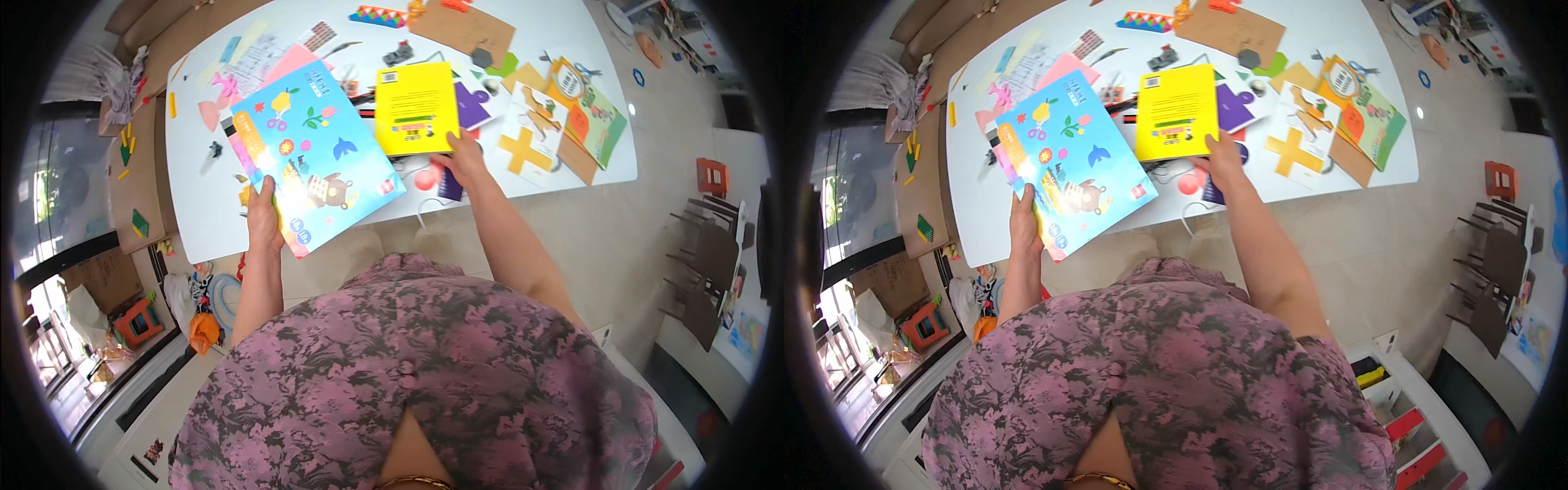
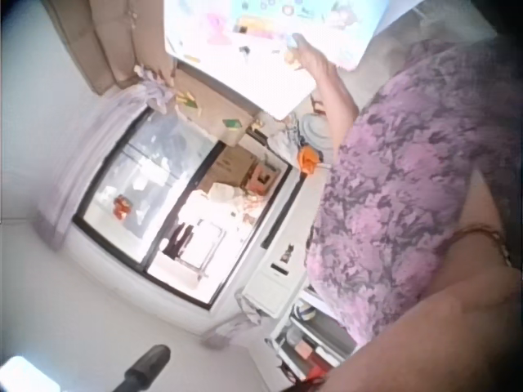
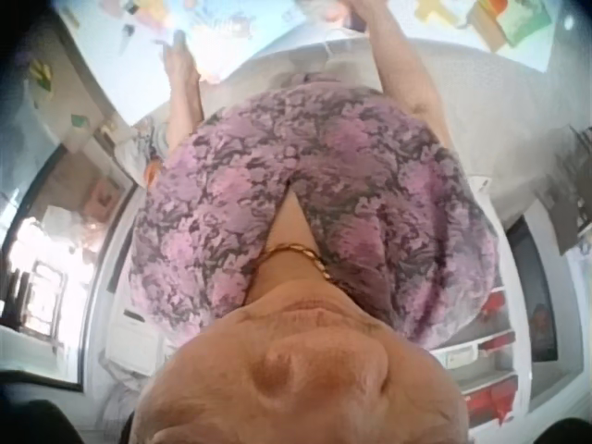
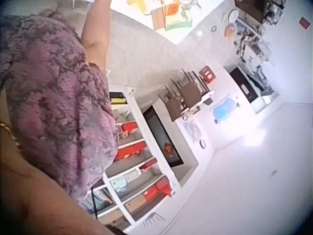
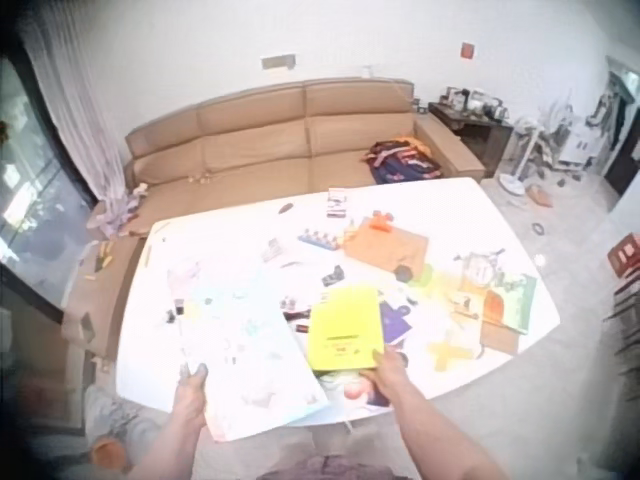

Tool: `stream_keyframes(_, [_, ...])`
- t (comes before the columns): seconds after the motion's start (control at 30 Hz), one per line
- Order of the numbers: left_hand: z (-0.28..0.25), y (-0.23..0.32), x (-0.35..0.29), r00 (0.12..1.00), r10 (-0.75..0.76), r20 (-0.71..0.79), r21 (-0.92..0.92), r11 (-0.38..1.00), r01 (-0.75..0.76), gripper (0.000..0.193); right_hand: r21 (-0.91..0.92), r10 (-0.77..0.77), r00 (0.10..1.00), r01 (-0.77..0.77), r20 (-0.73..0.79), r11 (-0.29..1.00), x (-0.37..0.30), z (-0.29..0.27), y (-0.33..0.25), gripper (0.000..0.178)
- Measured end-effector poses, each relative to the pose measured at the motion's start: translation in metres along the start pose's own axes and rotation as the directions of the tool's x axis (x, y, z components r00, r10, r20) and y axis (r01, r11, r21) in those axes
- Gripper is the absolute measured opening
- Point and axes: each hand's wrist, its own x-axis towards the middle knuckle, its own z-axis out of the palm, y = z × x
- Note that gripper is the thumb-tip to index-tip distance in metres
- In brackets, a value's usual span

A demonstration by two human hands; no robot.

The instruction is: The person organizes a cluttered table by sorting various craft supplies, including colored paper, books, and cut-out shapes. They gather items into neat stacks and place them onto a nearby white bookshelf, clearing the workspace.

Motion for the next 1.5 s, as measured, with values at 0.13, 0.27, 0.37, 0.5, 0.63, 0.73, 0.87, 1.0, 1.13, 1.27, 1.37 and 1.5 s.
stream_keyframes(0.13, [0.024, -0.029, 0.0, 0.999, 0.017, -0.044, 0.088, 0.996, -0.013, 0.036, -0.346, 0.08, 0.996, -0.088, -0.038, 0.934, 0.001, -0.011, -0.015, 0.034])
stream_keyframes(0.27, [0.051, -0.036, -0.015, 0.994, -0.098, -0.042, 0.013, 0.995, 0.099, 0.033, -0.426, -0.016, 0.995, -0.028, -0.099, 0.904, -0.017, -0.014, -0.001, 0.033])
stream_keyframes(0.37, [0.045, -0.05, 0.001, 0.993, -0.115, 0.041, -0.006, 0.993, 0.115, 0.033, -0.396, -0.051, 0.994, 0.007, -0.101, 0.918, -0.044, -0.037, 0.002, 0.034])
stream_keyframes(0.5, [0.048, -0.044, 0.002, 0.979, -0.175, 0.107, -0.012, 0.984, 0.177, 0.034, -0.299, -0.007, 0.97, -0.068, -0.244, 0.952, -0.092, -0.078, 0.007, 0.033])
stream_keyframes(0.63, [0.05, -0.052, -0.003, 0.987, -0.118, 0.105, -0.033, 0.992, 0.122, 0.036, -0.194, -0.04, 0.906, -0.047, -0.421, 0.98, -0.097, -0.14, 0.014, 0.029])
stream_keyframes(0.73, [0.031, -0.047, 0.009, 0.983, -0.103, 0.155, 0.037, 0.994, 0.099, 0.036, -0.045, -0.013, 0.823, -0.016, -0.568, 0.999, -0.076, -0.181, 0.041, 0.023])
stream_keyframes(0.87, [0.022, -0.038, 0.002, 0.977, -0.139, 0.162, 0.1, 0.987, 0.124, 0.037, -0.008, 0.002, 0.716, -0.011, -0.698, 1.0, -0.061, -0.206, 0.044, 0.023])
stream_keyframes(1.0, [0.025, -0.037, -0.003, 0.991, -0.117, 0.069, 0.009, 0.993, 0.117, 0.034, -0.133, 0.014, 0.663, -0.171, -0.749, 0.976, -0.04, -0.21, 0.027, 0.03])
stream_keyframes(1.13, [0.007, -0.044, 0.001, 0.924, -0.311, 0.223, -0.287, 0.885, 0.367, 0.036, -0.185, 0.01, 0.709, -0.198, -0.705, 0.963, -0.033, -0.187, 0.01, 0.03])
stream_keyframes(1.27, [-0.003, -0.066, 0.0, 0.824, -0.217, 0.523, -0.63, 0.554, 0.545, 0.037, -0.228, -0.003, 0.719, -0.216, -0.695, 0.949, -0.008, -0.18, -0.009, 0.036])
stream_keyframes(1.37, [0.026, -0.06, -0.012, 0.889, -0.387, 0.244, -0.425, 0.781, 0.457, 0.044, -0.211, 0.048, 0.692, -0.284, -0.72, 0.935, 0.002, -0.179, -0.014, 0.042])
stream_keyframes(1.5, [0.025, -0.07, -0.022, 0.893, -0.385, 0.233, -0.458, 0.766, 0.45, 0.042, -0.111, 0.144, 0.749, -0.279, -0.646, 0.954, 0.005, -0.165, -0.013, 0.035])
